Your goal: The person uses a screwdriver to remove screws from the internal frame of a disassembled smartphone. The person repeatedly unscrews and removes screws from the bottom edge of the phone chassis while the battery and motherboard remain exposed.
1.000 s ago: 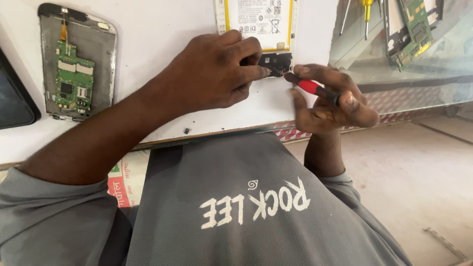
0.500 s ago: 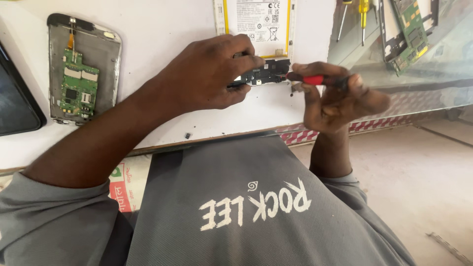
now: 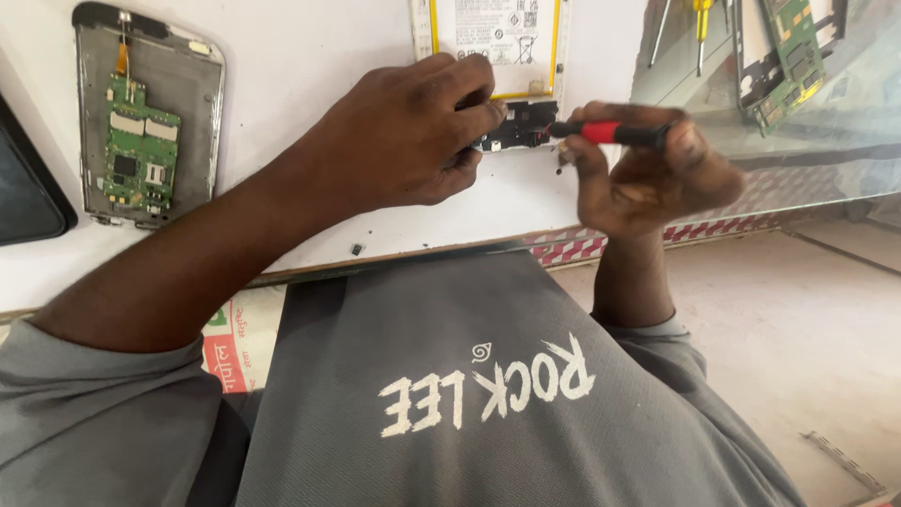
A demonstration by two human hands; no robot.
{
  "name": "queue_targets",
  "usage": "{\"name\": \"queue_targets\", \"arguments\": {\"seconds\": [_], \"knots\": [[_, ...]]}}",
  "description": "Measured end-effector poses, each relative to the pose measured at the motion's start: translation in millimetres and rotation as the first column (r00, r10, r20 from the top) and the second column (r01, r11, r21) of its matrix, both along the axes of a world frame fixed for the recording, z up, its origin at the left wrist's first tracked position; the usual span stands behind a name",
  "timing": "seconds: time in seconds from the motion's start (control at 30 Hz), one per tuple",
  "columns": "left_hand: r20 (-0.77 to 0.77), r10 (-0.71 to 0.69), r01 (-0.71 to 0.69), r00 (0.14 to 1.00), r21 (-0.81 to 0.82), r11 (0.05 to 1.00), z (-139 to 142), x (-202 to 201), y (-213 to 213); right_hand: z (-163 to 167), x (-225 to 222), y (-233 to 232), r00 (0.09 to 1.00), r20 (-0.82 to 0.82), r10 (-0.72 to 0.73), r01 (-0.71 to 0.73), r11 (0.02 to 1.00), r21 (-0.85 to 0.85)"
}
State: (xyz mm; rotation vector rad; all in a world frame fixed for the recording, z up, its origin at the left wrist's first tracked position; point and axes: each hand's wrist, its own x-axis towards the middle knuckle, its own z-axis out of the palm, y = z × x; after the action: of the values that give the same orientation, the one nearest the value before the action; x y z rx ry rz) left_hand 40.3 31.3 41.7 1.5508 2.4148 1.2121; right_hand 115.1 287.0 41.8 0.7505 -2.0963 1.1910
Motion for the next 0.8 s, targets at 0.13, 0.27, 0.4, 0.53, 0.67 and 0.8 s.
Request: {"name": "queue_targets", "arguments": {"seconds": [0.13,0.27,0.4,0.53,0.67,0.8], "knots": [[-0.056,-0.005,0.002,0.998,-0.055,0.998,-1,-1,1,-10,3,5,0.999,0.019,0.033,-0.033,0.999,0.0],[0.037,-0.017,0.019,0.999,-0.044,0.999,-1,-3,1,0,-7,13,0.999,0.034,0.032,-0.033,0.999,0.03],[-0.005,-0.022,0.022,1.0,-0.016,1.0,-1,-5,0,41,-21,30,0.978,0.132,0.164,-0.18,0.976,0.122],[-0.053,-0.022,0.021,0.998,-0.015,1.0,-2,-4,1,96,-22,30,0.945,0.322,0.049,-0.245,0.758,0.604],[-0.073,-0.01,0.009,0.997,-0.016,1.0,-4,-2,2,128,-39,6,0.879,0.451,-0.154,-0.383,0.335,0.861],[-0.116,-0.003,0.001,0.993,-0.014,1.0,-9,0,2,139,-64,-18,0.82,0.514,-0.25,-0.498,0.13,0.858]]}}
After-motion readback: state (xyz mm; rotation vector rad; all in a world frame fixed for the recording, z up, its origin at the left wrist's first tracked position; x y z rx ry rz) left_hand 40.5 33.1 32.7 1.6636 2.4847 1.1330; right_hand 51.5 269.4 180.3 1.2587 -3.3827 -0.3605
